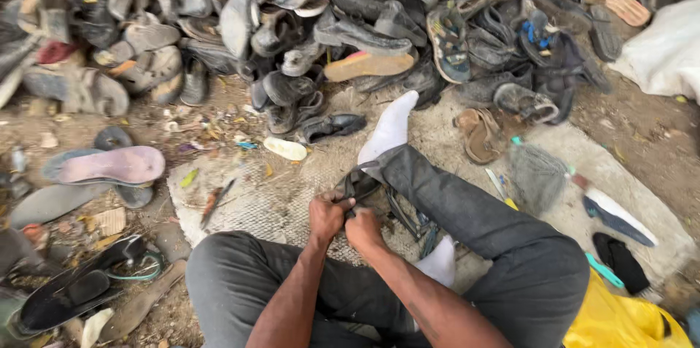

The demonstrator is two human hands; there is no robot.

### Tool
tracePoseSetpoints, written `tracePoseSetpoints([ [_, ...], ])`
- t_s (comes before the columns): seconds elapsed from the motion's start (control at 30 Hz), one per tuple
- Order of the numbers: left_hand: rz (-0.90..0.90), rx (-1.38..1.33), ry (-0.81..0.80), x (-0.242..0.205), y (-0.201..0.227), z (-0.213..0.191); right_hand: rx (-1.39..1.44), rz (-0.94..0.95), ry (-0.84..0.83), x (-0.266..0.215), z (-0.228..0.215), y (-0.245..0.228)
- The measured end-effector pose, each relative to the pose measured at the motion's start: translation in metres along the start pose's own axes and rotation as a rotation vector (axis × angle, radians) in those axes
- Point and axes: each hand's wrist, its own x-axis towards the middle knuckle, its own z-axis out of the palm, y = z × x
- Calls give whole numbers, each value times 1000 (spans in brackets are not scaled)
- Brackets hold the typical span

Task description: The person repairs several shoes and sandals by hand using a knife to trim and scrape material and applying adhesive to the soles while sitting on the ground surrounded by a large pile of footwear.

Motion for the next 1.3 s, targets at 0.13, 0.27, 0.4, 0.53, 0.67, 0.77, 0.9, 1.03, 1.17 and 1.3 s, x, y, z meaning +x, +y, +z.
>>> tracePoseSetpoints([
  [0.13, 14, -132, 48, 5, 9, -3, -140, -328, 172, -53, 21, 20],
  [0.27, 23, -339, 2, -3, -4, 1, -10, 110, -99, -70, 22, 30],
  [0.4, 79, -314, -29, -11, -1, -1, -191, -400, 96, -6, 53, 50],
  [0.53, -90, -554, -52, -10, 21, -9, -81, -480, 272, -57, 62, 65],
  [0.67, -115, -449, -30, -20, 22, -2, 355, 74, -73, -103, 38, 37],
  [0.77, -117, -609, -69, -10, 21, -16, 514, 137, -132, -93, 54, 19],
  [0.9, 254, -19, -231, -9, 18, -35, 671, 201, -200, -81, 57, 29],
  [1.03, 614, 1097, -523, -3, -3, -36, 576, 168, -221, -96, 14, 35],
  [1.17, 940, 1053, -501, -1, -20, -29, 471, 157, -203, -109, -8, 16],
  [1.3, 753, 797, -408, -25, 0, 16, 418, 216, -135, -98, -23, 20],
])
